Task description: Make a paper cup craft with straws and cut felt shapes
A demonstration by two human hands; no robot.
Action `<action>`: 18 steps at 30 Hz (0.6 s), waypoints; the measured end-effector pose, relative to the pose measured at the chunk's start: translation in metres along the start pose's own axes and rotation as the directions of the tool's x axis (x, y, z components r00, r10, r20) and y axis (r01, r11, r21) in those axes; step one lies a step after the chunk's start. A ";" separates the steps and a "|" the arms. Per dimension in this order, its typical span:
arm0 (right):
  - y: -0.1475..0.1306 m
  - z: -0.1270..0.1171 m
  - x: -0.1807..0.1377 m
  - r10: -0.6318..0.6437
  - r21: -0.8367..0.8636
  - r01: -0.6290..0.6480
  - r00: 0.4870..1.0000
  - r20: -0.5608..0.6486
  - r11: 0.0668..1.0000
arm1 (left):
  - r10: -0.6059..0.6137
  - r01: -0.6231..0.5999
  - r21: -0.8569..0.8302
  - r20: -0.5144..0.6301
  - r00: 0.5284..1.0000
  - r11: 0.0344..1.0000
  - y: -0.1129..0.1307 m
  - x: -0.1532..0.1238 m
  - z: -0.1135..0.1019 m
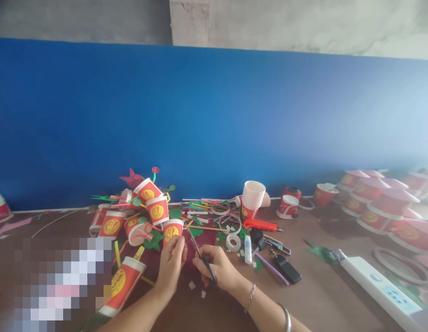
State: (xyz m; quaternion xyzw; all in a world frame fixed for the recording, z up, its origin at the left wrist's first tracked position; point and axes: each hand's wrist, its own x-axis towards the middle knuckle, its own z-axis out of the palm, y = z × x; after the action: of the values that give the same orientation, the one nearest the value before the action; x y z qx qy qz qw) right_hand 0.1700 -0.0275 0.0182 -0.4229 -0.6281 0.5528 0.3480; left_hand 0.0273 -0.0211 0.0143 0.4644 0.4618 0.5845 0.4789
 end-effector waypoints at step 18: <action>0.001 0.000 0.001 0.002 0.061 -0.002 1.000 0.010 0.998 | -0.231 0.276 -0.201 0.221 0.948 0.940 -0.002 -0.004 0.005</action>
State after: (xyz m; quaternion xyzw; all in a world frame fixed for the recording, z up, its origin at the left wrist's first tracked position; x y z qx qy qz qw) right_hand 0.1695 -0.0270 0.0173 -0.4100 -0.6123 0.5740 0.3571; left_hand 0.0324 -0.0244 0.0127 0.3971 0.3982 0.5191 0.6436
